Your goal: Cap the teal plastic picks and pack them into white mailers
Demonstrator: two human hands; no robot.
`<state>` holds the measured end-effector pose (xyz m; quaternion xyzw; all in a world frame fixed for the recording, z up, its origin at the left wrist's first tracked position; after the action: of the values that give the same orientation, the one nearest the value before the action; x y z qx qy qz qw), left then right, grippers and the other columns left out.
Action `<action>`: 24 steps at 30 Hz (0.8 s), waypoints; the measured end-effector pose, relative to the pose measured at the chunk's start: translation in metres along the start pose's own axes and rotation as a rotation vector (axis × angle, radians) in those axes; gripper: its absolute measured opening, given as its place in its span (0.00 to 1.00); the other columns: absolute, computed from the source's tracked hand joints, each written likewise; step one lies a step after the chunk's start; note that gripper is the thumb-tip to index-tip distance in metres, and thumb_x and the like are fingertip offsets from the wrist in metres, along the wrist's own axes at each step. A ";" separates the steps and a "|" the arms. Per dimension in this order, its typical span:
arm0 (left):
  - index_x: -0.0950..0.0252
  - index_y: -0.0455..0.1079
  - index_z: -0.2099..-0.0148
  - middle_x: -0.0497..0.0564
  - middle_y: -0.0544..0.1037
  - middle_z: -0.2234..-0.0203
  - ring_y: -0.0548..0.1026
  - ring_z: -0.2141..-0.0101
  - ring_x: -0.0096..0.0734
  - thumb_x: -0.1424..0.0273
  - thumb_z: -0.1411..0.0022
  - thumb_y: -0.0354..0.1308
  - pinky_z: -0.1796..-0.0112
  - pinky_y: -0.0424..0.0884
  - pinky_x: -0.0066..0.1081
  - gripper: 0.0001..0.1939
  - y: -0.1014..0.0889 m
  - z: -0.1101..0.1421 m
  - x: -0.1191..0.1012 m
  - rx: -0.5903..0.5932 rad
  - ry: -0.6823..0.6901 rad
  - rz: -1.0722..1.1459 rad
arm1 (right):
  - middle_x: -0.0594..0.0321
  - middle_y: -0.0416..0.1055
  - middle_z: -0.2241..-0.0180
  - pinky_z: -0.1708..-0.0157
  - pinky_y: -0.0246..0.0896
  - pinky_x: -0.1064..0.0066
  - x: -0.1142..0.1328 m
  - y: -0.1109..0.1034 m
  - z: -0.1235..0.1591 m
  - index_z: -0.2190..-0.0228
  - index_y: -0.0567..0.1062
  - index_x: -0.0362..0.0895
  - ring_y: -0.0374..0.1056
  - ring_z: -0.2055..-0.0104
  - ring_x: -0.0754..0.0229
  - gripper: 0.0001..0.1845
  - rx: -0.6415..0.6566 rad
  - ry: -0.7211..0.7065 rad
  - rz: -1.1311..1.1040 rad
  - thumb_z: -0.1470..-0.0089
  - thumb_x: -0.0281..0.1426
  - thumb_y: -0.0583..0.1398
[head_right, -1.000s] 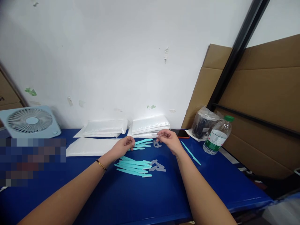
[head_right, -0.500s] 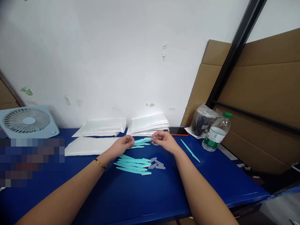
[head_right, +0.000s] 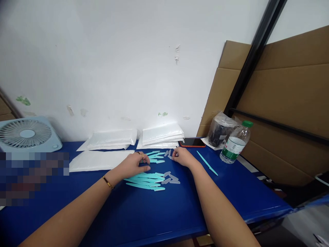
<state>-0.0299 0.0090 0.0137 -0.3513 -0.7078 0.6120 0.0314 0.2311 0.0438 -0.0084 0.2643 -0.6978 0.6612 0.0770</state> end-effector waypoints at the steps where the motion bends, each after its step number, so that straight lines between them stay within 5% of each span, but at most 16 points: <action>1: 0.59 0.71 0.63 0.49 0.74 0.66 0.70 0.64 0.34 0.58 0.50 0.58 0.65 0.62 0.28 0.14 0.000 0.002 -0.004 0.089 0.046 0.045 | 0.62 0.71 0.73 0.73 0.55 0.74 0.000 0.000 0.000 0.75 0.74 0.41 0.65 0.71 0.62 0.06 0.019 0.017 -0.010 0.58 0.31 0.60; 4: 0.60 0.72 0.67 0.48 0.75 0.71 0.70 0.70 0.30 0.56 0.51 0.58 0.73 0.61 0.25 0.15 0.003 0.006 -0.012 0.324 0.090 0.147 | 0.61 0.71 0.75 0.75 0.55 0.74 0.003 -0.003 0.002 0.76 0.74 0.41 0.65 0.73 0.62 0.05 0.049 0.031 -0.043 0.58 0.31 0.61; 6: 0.61 0.72 0.68 0.47 0.75 0.73 0.69 0.72 0.29 0.56 0.50 0.57 0.75 0.59 0.25 0.14 0.006 0.006 -0.012 0.361 0.044 0.172 | 0.61 0.71 0.75 0.75 0.55 0.74 0.007 -0.007 0.005 0.76 0.73 0.41 0.65 0.73 0.63 0.06 0.064 0.012 -0.123 0.58 0.31 0.61; 13: 0.64 0.70 0.69 0.47 0.74 0.76 0.70 0.75 0.28 0.57 0.48 0.54 0.75 0.61 0.25 0.15 0.006 -0.001 -0.002 0.202 -0.071 0.304 | 0.63 0.70 0.77 0.76 0.59 0.74 0.034 -0.021 0.020 0.74 0.73 0.39 0.63 0.77 0.66 0.14 0.353 -0.075 -0.597 0.60 0.37 0.64; 24: 0.65 0.70 0.69 0.47 0.73 0.77 0.69 0.75 0.28 0.56 0.49 0.55 0.75 0.62 0.25 0.16 0.006 -0.004 0.003 0.152 -0.118 0.379 | 0.64 0.68 0.81 0.77 0.58 0.74 0.037 -0.019 0.022 0.74 0.74 0.38 0.61 0.79 0.67 0.16 0.402 -0.080 -0.603 0.62 0.38 0.66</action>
<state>-0.0279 0.0137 0.0081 -0.4383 -0.5815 0.6781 -0.0994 0.2143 0.0134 0.0229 0.4939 -0.4468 0.7220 0.1876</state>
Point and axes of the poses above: each hand's wrist, its own z-axis away from the middle knuckle, its own y-axis out of the palm, x = y × z, the point moved 2 cm from there along -z, towards the middle knuckle
